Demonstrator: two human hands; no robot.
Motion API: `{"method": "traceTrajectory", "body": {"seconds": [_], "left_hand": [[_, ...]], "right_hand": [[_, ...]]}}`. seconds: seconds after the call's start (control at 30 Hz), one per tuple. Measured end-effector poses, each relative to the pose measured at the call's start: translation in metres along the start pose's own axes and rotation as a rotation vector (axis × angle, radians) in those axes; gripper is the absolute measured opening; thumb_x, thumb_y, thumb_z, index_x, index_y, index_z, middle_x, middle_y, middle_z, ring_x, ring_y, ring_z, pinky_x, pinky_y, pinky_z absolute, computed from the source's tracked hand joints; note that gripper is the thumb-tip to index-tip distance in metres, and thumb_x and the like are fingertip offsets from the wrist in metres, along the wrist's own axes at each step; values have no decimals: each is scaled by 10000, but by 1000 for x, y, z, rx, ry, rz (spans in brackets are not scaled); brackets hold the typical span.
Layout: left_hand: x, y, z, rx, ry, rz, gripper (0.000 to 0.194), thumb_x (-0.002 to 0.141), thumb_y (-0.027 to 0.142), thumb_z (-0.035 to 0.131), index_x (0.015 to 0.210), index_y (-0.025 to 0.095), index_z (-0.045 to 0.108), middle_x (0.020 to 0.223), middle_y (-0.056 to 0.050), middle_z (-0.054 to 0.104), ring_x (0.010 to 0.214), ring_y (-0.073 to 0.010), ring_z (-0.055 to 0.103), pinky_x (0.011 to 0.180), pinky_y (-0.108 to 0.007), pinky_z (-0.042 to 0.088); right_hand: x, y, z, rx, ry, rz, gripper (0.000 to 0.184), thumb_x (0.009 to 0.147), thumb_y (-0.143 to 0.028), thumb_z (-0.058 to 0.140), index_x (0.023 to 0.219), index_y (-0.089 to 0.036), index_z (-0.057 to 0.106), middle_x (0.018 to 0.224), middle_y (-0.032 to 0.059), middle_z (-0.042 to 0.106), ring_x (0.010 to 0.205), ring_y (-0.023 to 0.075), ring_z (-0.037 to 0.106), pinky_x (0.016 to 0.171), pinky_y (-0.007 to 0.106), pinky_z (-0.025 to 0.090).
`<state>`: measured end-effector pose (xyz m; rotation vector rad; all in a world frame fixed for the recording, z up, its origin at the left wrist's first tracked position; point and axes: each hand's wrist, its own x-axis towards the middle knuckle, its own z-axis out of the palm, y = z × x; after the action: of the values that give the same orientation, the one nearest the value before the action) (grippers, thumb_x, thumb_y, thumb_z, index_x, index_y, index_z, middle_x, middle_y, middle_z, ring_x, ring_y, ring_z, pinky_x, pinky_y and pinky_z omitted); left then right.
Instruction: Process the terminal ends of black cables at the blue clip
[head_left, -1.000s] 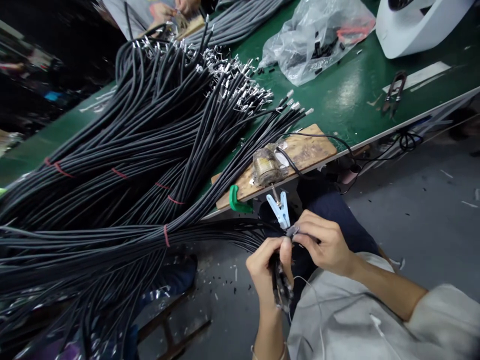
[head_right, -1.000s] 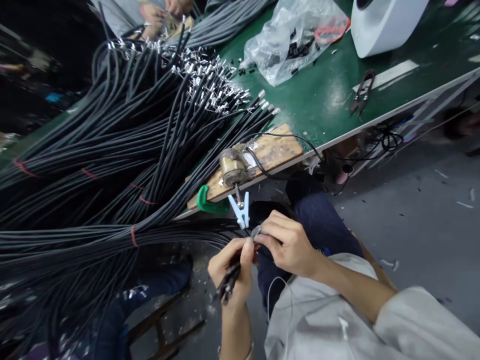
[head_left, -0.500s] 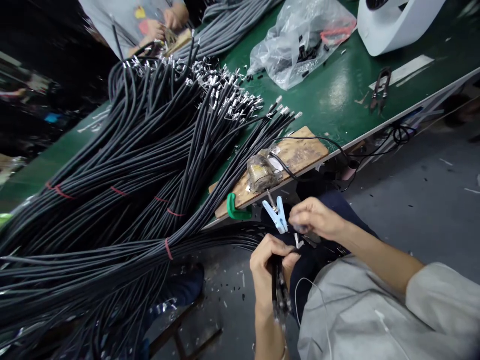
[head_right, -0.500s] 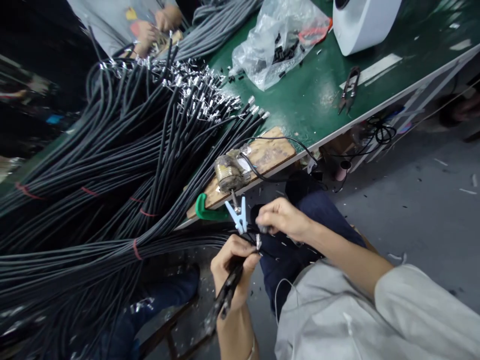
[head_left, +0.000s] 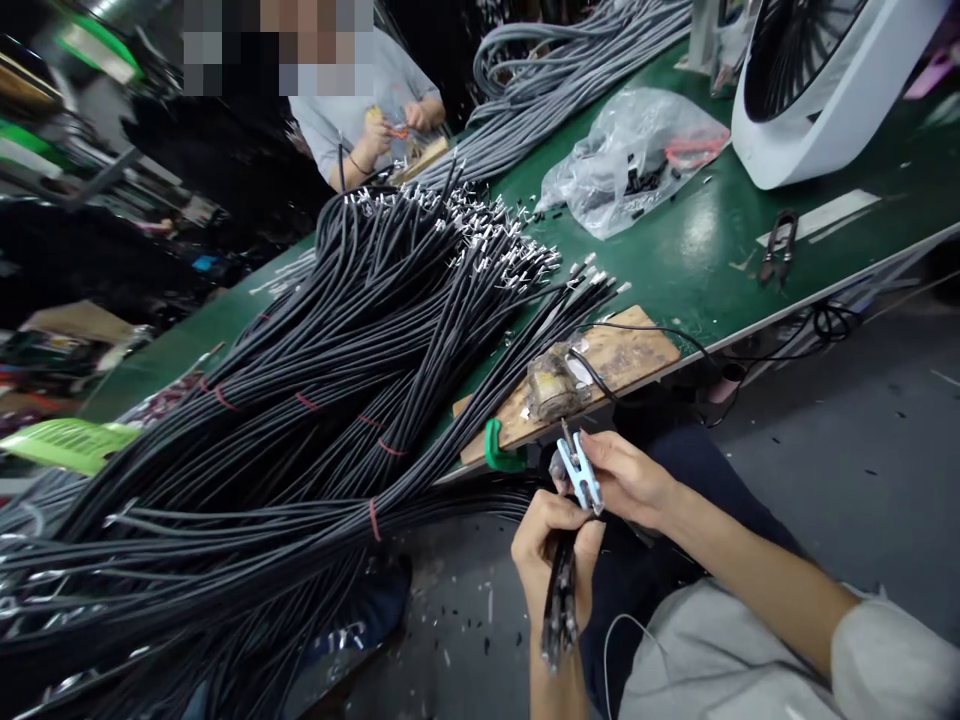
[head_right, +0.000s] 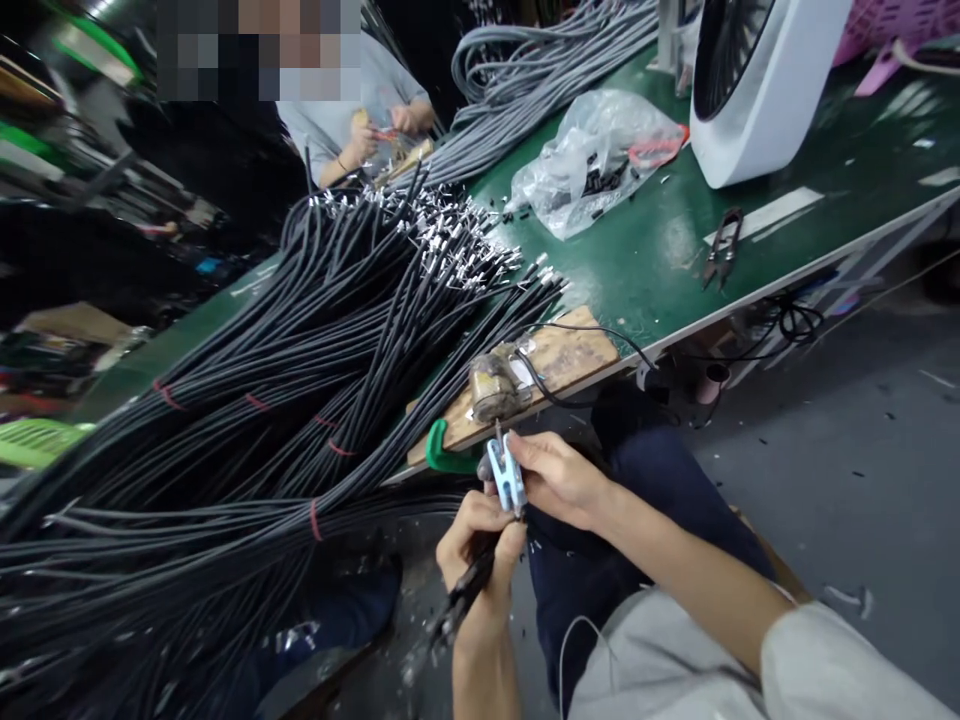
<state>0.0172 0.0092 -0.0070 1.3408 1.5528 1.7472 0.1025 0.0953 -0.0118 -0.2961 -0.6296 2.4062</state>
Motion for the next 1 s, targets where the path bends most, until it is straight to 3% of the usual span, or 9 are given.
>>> {"method": "traceTrajectory", "body": {"seconds": [0.1,0.27,0.33,0.43,0.53,0.6,0.67,0.8,1.0], "left_hand": [[0,2,-1,21,-12,-8,233,786,332,717,653,172,612,654,12,547,622,-128,545,620,-258,413],[-4,7,-4,16,-42,25,220,787,343,729,677,178,635,634,10,559,548,-112,531,548,-249,430],[-4,8,-7,-9,-56,88,181,797,342,727,710,193,672,657,-3,597,591,-130,576,563,-256,466],[-2,9,-16,-77,-176,165,246,818,434,690,721,209,713,647,-27,626,591,-147,604,541,-265,487],[1,8,-26,-140,-275,114,322,823,500,658,737,193,701,560,-16,586,475,-117,534,467,-245,440],[0,7,-30,-138,-263,54,297,817,471,679,763,180,668,608,-24,598,515,-127,560,484,-245,451],[-5,8,-31,-98,-242,8,225,820,384,696,765,173,641,677,-35,618,581,-141,596,527,-251,472],[-19,15,-31,53,-231,8,132,807,276,706,758,164,656,635,-22,628,550,-128,575,517,-227,440],[-30,19,-39,182,-257,5,134,766,273,745,747,161,674,634,-19,619,545,-122,549,512,-219,432]], "right_hand": [[-2,3,-8,19,-8,46,501,806,-587,642,730,-95,697,669,75,666,619,130,601,564,226,448],[-16,-2,-30,-47,138,-8,470,819,-578,632,772,-117,704,642,52,643,544,92,501,505,208,385],[-28,-8,-37,-181,180,-92,404,805,-526,677,822,-125,719,666,55,652,560,97,498,528,220,400],[-51,-16,-44,-445,277,-189,315,811,-451,696,864,-143,730,714,59,658,610,123,539,565,246,433],[-71,-19,-43,-711,379,-254,250,856,-404,652,844,-164,721,706,49,643,637,150,573,584,268,459],[-79,-17,-35,-889,411,-340,210,869,-356,642,782,-174,701,665,33,610,621,152,553,575,276,450],[-83,-13,-21,-1045,377,-468,163,862,-283,657,738,-178,679,639,21,582,610,148,521,564,282,426],[-79,-3,10,-1207,127,-693,68,821,-223,713,849,-165,690,704,45,656,658,163,541,630,319,447],[-70,-1,20,-1109,27,-668,51,854,-192,663,825,-155,684,703,59,672,665,164,559,608,301,465]]}}
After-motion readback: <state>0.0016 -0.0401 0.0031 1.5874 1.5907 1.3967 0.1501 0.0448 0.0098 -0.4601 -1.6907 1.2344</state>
